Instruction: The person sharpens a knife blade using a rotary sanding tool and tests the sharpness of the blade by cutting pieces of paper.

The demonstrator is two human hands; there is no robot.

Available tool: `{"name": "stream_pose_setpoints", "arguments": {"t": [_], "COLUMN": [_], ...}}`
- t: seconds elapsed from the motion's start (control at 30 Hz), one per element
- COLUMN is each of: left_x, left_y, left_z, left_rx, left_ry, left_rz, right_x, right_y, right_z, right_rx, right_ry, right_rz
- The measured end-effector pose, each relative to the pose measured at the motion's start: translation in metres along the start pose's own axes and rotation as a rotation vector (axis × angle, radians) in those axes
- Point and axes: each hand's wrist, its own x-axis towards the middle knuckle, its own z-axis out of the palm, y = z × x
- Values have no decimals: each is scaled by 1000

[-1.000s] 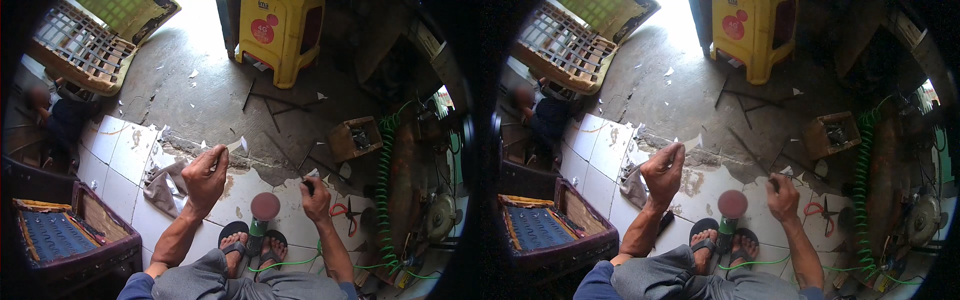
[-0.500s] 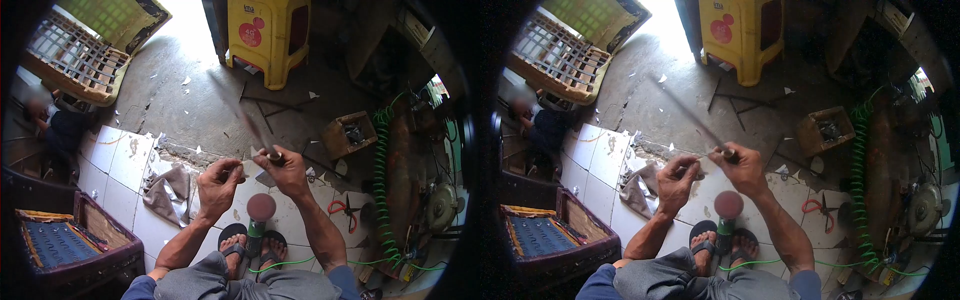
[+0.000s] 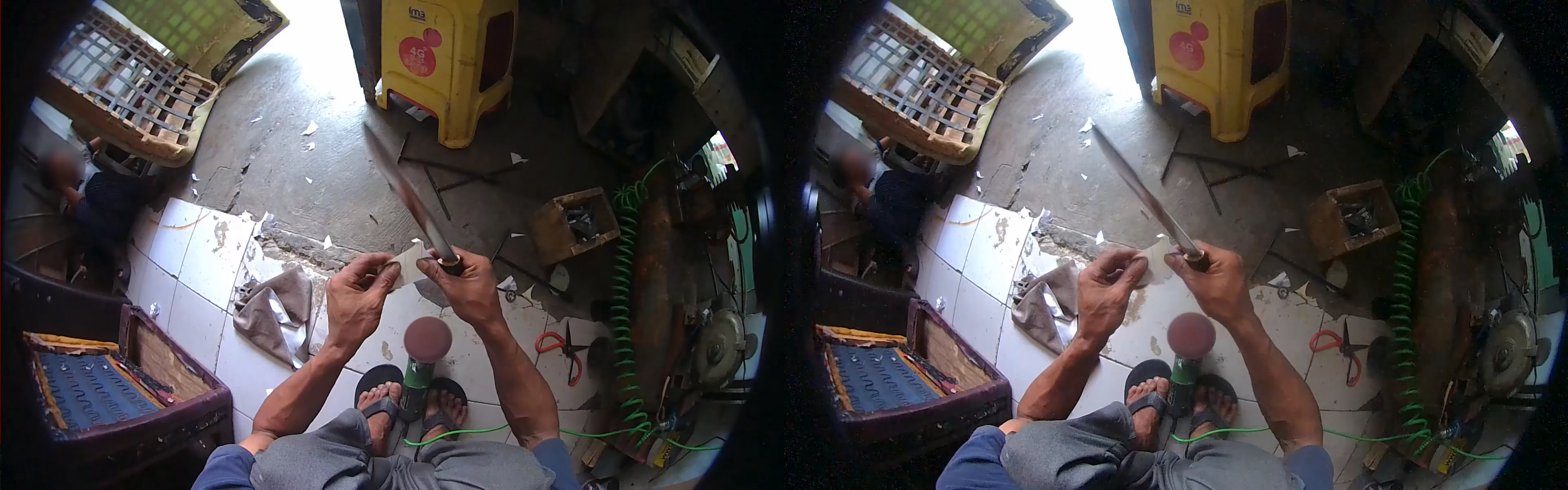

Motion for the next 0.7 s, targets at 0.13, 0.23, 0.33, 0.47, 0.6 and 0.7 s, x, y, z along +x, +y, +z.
{"name": "stream_pose_setpoints", "arguments": {"t": [0.13, 0.23, 0.33, 0.47, 0.6, 0.7], "left_x": [7, 8, 6, 6, 6, 5], "left_y": [-2, 2, 4, 9, 5, 11], "left_z": [-2, -4, -6, -4, -7, -5], "left_rx": [184, 221, 271, 402, 489, 565], "left_ry": [109, 168, 155, 176, 212, 208], "left_rz": [132, 199, 329, 527, 664, 736], "right_x": [-14, -32, -42, -38, -39, -37], "right_y": [-26, -10, -10, -11, -16, -17], "right_z": [15, 23, 29, 30, 31, 32], "right_rx": [-672, -769, -784, -787, -795, -769], "right_ry": [342, 300, 314, 315, 294, 299], "right_rz": [-541, -569, -595, -645, -619, -637]}}
